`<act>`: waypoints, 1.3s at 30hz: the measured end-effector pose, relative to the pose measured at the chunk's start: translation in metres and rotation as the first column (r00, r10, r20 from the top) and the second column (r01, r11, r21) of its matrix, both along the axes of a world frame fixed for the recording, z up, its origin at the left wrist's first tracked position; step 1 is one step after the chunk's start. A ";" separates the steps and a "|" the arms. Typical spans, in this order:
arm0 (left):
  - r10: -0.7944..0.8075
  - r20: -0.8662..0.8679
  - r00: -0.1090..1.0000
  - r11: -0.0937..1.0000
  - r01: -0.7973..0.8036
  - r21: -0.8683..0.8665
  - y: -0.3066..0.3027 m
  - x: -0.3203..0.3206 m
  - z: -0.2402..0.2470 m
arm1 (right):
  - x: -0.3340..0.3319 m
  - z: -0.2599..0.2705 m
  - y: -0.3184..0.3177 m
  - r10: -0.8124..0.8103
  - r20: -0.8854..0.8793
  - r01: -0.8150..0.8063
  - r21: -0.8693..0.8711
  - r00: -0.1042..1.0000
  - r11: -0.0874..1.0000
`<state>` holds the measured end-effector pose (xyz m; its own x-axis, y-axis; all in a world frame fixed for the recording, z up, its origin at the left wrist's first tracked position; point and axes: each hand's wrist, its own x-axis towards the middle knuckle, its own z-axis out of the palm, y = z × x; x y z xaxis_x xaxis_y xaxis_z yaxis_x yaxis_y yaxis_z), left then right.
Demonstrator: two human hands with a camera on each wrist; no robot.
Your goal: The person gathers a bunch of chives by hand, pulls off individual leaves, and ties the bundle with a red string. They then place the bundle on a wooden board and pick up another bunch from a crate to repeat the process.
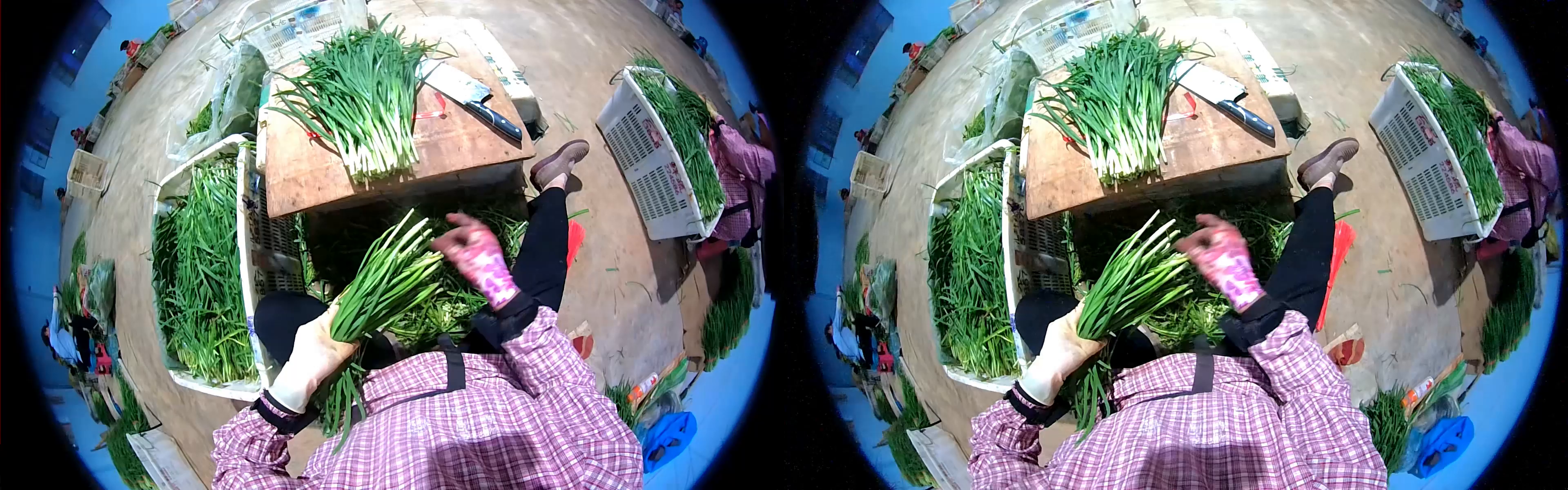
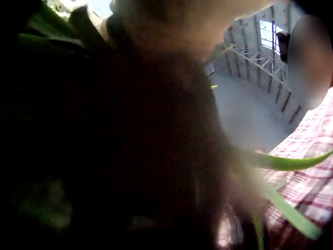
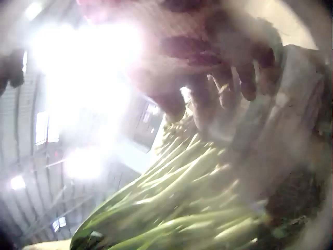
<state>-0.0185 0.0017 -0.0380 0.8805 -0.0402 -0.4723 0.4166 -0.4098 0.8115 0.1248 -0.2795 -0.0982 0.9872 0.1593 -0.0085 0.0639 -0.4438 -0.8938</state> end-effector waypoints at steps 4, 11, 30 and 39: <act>-0.116 0.055 0.992 0.975 0.103 0.195 -0.009 0.000 0.000 | -0.002 -0.010 0.020 0.263 -0.473 -0.128 0.298 0.841 0.946; -0.078 -0.098 0.992 0.953 0.103 0.284 0.002 -0.004 0.015 | 0.026 -0.074 -0.028 -0.242 0.148 0.232 0.079 0.959 0.969; -0.179 0.045 0.983 0.920 0.151 0.361 -0.006 -0.001 0.031 | -0.001 -0.032 -0.007 0.412 -0.474 -0.298 0.298 0.778 0.907; -0.190 -0.054 0.980 0.855 0.193 0.482 -0.014 0.006 0.041 | -0.006 -0.019 0.002 0.427 -0.457 -0.352 0.243 0.780 0.904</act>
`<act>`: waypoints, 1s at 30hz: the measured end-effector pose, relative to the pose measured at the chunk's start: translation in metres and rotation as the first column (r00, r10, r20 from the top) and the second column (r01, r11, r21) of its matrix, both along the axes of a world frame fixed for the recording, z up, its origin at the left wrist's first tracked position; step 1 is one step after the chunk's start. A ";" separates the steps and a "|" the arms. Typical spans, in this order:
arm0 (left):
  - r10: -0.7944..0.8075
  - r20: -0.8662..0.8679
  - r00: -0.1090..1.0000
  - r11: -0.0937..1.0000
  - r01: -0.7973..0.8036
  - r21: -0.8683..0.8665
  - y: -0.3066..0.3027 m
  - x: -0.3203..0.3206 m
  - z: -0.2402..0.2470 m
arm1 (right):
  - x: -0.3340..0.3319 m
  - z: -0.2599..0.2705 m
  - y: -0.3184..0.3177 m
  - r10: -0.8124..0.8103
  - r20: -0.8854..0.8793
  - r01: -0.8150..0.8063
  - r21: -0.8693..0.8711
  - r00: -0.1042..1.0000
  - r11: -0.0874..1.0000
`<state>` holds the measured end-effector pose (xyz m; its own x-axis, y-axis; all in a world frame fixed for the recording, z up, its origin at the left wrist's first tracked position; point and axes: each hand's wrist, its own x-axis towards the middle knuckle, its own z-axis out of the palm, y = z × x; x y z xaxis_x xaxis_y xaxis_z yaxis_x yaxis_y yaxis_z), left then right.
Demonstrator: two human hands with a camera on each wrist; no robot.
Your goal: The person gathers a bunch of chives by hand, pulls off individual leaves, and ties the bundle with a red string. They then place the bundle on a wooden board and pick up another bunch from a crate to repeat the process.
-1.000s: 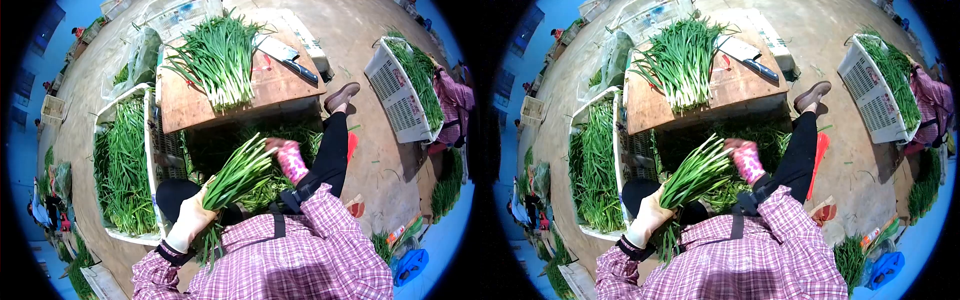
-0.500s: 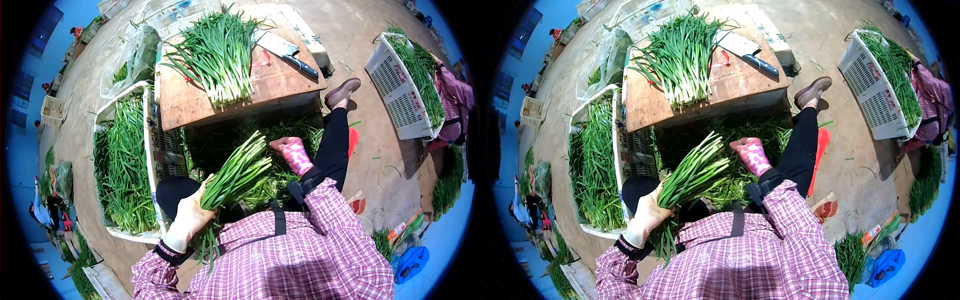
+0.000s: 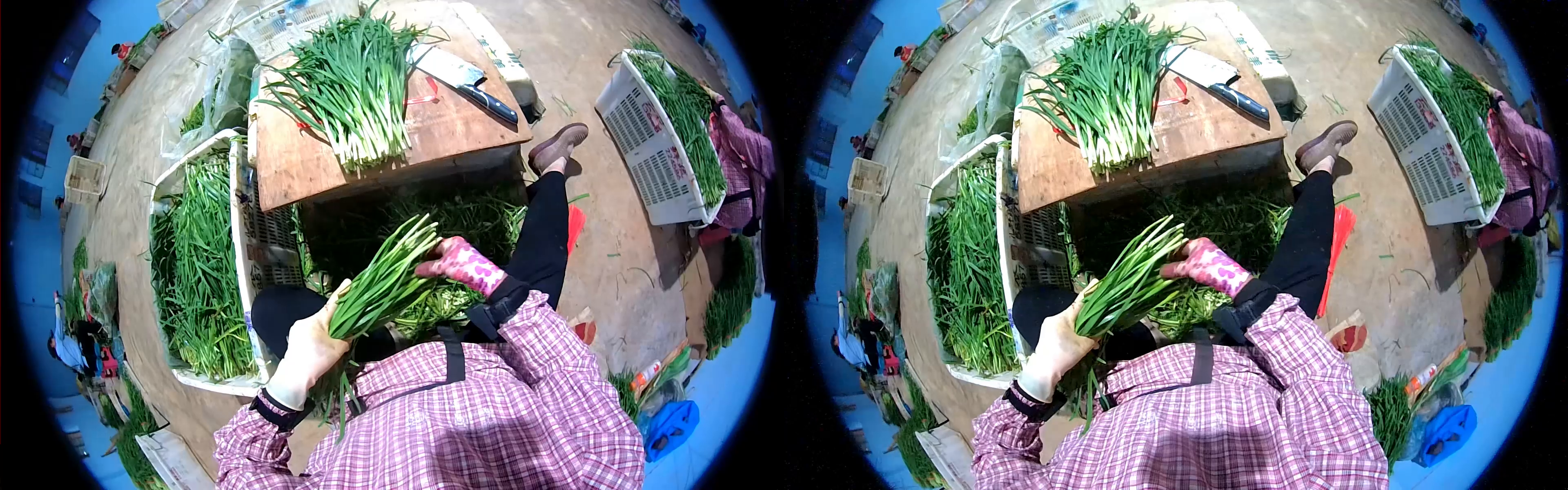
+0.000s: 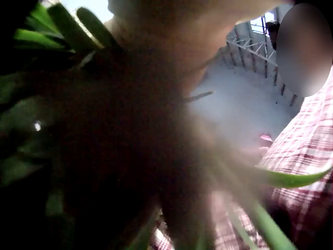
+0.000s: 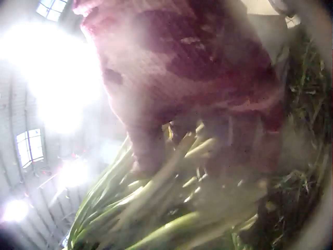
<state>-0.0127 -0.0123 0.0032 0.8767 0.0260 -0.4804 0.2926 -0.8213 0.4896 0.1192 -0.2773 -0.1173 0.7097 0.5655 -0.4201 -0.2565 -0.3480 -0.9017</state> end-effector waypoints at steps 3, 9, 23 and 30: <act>-0.006 0.022 1.000 0.989 0.010 -0.150 0.011 -0.005 -0.016 | -0.001 -0.016 -0.001 -0.031 0.120 0.026 0.039 0.992 0.999; 0.056 0.026 0.998 0.970 -0.048 -0.238 0.018 -0.004 -0.014 | 0.018 -0.027 -0.019 -0.286 -0.466 0.324 -0.001 0.837 0.946; 0.277 -0.491 0.826 0.531 -0.558 -0.638 0.024 -0.002 0.016 | 0.046 -0.054 -0.084 -0.562 -0.413 0.691 0.314 0.717 0.651; 0.196 -0.618 0.762 0.431 -0.633 -0.644 0.042 -0.010 0.022 | 0.072 -0.012 -0.134 -0.412 0.469 0.617 -0.482 0.781 0.622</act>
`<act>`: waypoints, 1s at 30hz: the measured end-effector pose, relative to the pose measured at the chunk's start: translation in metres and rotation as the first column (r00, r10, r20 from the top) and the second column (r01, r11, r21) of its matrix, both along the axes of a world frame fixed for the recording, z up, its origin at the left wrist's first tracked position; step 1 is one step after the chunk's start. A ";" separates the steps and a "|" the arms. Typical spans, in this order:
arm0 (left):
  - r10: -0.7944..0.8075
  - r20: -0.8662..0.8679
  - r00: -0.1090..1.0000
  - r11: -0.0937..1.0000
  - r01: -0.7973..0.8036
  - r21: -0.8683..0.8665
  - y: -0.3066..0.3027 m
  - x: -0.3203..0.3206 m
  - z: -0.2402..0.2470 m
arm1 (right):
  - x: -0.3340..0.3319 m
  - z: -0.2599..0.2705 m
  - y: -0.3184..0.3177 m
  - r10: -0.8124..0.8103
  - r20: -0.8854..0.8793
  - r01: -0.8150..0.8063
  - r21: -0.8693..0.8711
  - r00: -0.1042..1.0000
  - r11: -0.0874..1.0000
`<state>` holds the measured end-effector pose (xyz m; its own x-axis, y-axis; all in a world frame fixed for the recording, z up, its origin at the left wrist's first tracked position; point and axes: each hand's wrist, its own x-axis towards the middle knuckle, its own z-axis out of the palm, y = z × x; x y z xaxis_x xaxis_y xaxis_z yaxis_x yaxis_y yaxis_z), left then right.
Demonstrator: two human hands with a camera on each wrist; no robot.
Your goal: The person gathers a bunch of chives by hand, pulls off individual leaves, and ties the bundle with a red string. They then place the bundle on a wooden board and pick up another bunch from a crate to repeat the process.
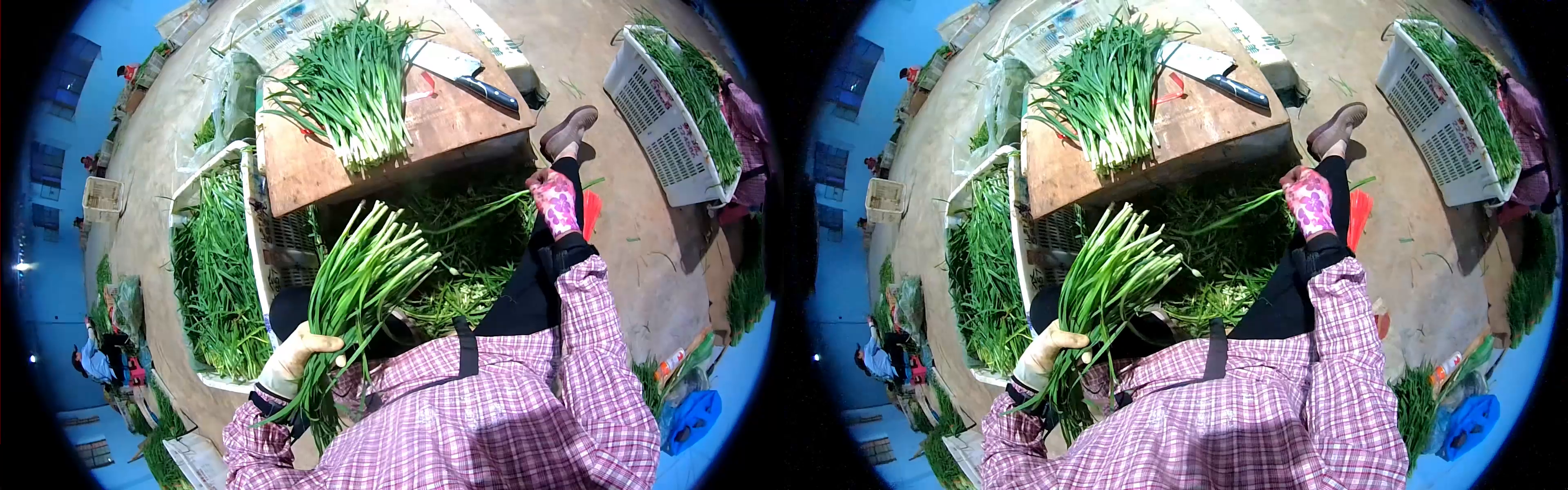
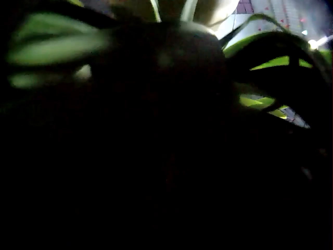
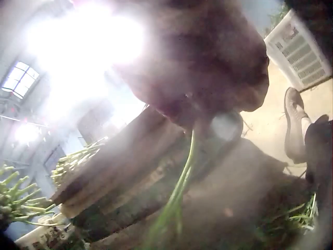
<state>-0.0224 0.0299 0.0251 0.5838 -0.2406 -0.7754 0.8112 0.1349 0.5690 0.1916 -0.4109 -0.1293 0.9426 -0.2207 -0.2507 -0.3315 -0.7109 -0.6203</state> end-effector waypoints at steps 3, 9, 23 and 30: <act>0.011 0.035 0.999 1.000 -0.012 0.021 -0.001 -0.005 -0.005 | -0.017 -0.008 0.032 0.185 0.184 -0.193 0.030 0.965 0.981; 0.016 0.079 0.997 0.994 -0.024 0.106 0.000 -0.011 -0.023 | -0.062 0.038 0.132 0.667 0.248 -0.710 0.302 0.703 0.636; 0.028 0.048 0.998 0.998 -0.030 0.050 0.007 -0.022 -0.023 | 0.004 0.003 0.042 0.170 0.395 -0.338 0.410 0.903 0.847; 0.159 0.066 0.985 0.980 -0.165 0.111 0.003 -0.024 -0.015 | -0.021 0.045 0.072 0.453 0.404 -0.416 -0.181 0.795 0.891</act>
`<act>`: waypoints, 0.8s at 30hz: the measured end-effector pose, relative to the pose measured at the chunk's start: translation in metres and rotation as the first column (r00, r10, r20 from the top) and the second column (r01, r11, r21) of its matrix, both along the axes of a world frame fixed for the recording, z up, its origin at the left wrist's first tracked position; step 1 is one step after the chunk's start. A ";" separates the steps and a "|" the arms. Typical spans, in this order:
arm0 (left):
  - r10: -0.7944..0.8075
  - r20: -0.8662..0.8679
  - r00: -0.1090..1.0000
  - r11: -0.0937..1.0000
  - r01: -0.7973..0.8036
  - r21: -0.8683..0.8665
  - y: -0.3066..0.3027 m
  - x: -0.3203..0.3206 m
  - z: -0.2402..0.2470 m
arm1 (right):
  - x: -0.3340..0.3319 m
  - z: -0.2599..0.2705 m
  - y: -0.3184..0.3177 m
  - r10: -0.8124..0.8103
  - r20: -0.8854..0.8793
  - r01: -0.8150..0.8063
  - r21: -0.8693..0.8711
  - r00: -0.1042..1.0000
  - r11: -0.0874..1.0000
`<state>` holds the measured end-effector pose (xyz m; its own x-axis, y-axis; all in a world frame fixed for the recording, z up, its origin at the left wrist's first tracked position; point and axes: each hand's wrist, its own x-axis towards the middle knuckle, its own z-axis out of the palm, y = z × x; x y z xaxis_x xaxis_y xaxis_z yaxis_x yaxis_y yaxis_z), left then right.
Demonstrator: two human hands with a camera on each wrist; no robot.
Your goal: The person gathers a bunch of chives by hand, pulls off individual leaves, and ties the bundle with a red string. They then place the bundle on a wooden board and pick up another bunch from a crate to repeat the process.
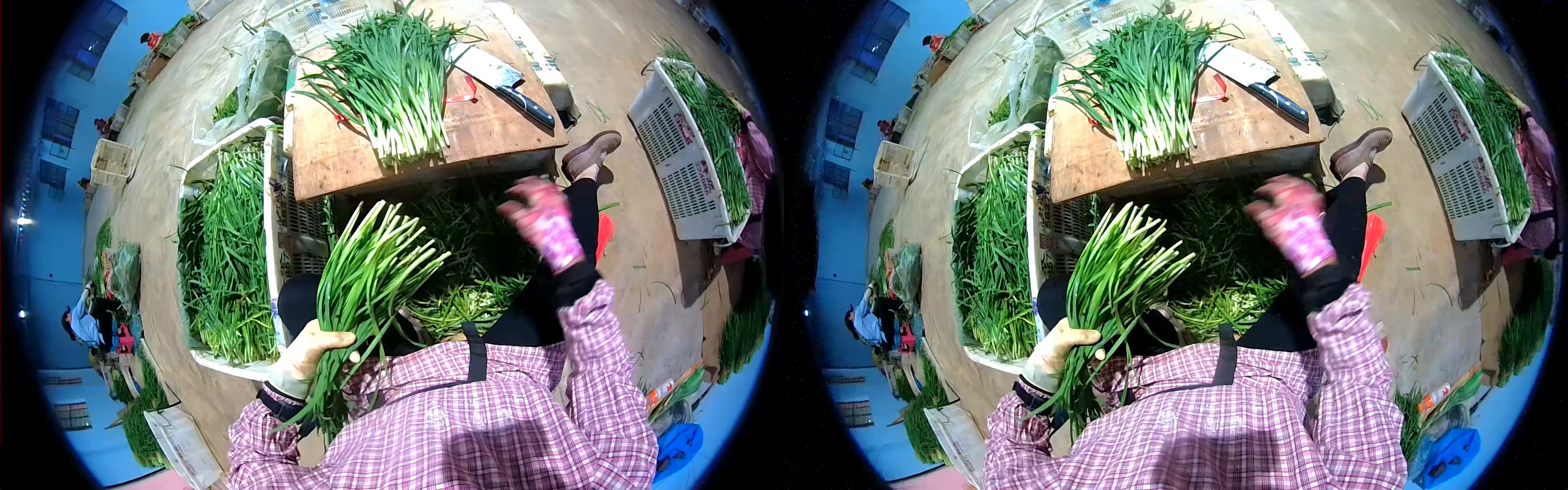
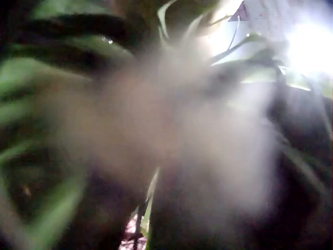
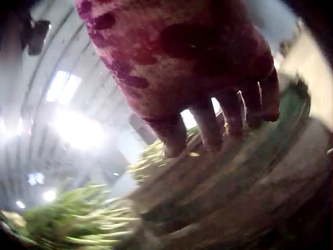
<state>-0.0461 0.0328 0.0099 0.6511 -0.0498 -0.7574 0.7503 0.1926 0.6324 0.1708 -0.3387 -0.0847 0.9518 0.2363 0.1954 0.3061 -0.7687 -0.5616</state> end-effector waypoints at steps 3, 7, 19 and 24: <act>0.013 -0.007 1.000 0.999 -0.013 -0.029 -0.009 0.008 -0.003 | -0.043 0.000 0.075 0.282 -0.221 -0.257 0.135 0.934 0.957; 0.041 0.020 0.999 0.996 -0.040 -0.080 -0.021 0.012 0.000 | -0.065 -0.035 0.105 0.381 -0.498 -0.062 0.544 0.779 0.837; -0.024 0.038 0.999 0.993 0.028 -0.111 -0.023 0.013 -0.005 | -0.061 -0.057 0.103 0.614 -0.518 0.081 0.799 0.595 0.596; 0.013 0.094 0.995 1.000 -0.012 -0.011 -0.015 0.004 -0.008 | -0.025 -0.042 0.058 0.150 -0.413 0.355 0.883 0.898 0.306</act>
<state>-0.0417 0.0181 0.0022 0.7203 -0.0487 -0.6919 0.6848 0.2088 0.6982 0.1461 -0.2809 -0.1271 0.9895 0.0309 -0.1412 -0.1433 0.3385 -0.9300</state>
